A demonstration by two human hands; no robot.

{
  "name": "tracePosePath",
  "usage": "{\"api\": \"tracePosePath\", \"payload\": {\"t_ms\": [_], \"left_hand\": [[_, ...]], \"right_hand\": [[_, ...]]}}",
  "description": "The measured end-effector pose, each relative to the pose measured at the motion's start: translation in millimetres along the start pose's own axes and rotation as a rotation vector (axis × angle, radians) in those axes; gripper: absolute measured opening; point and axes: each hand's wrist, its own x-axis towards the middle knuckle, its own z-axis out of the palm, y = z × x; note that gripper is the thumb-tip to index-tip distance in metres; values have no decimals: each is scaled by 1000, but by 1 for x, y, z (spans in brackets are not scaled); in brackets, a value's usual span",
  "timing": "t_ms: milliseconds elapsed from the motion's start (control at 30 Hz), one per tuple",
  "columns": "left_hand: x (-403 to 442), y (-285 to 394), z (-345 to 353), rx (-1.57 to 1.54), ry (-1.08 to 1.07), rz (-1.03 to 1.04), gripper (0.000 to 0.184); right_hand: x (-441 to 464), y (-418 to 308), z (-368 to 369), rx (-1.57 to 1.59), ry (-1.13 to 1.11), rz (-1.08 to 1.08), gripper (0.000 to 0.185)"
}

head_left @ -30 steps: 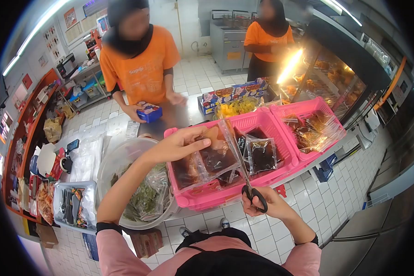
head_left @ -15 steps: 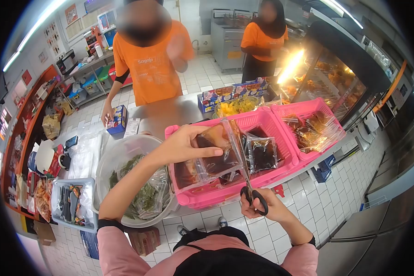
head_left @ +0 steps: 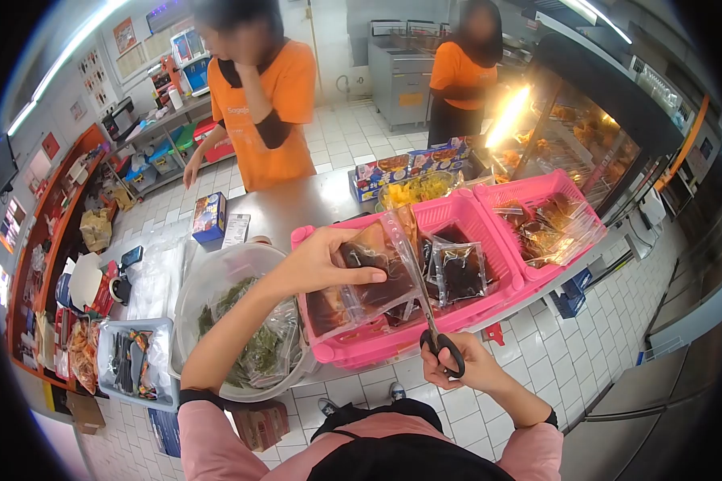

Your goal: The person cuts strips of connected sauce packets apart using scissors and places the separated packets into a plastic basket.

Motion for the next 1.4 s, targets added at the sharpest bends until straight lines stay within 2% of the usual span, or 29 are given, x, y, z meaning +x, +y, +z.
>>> {"api": "tracePosePath", "payload": {"t_ms": [267,333,367,533,733,867,967,1033,1100,1133,1167,1233,1267,1333,1367,1400], "left_hand": [[0,-2,2,91,-108,53,39],[-1,3,0,50,-131,-76,37],[0,1,-1,53,-131,-76,37],[4,-6,1,34,-169,27,36],[2,2,4,36,-187,-39,37],[4,1,5,27,-186,18,39],[4,6,9,158,-232,36,41],[5,10,10,55,-251,-60,42],[10,-3,8,114,-255,1,41],[11,-7,8,170,-259,63,41],[11,-7,7,168,-256,63,41],[8,4,9,127,-174,-66,38],[10,2,9,123,-168,-71,38],[15,-5,7,147,6,63,39],[17,-2,8,144,15,61,39],[17,2,10,194,-14,129,35]], "right_hand": [[5,-1,2,-57,6,-34,39],[5,0,2,-60,12,-29,39],[4,2,0,-35,18,1,38],[5,0,4,6,52,31,35],[5,-4,7,18,91,28,34],[6,-7,7,-7,113,45,32],[8,-8,8,47,123,38,31],[9,-10,8,90,127,42,30],[10,-12,8,-74,271,-24,42],[10,-13,5,-74,270,-23,42],[9,-14,0,-55,295,-63,40],[7,-16,-4,-34,314,-95,37],[7,-17,-3,-46,317,-153,29],[7,-19,-8,-44,300,-240,18],[10,-23,-7,-46,292,-236,18],[14,-27,-5,-94,406,-335,20]]}}
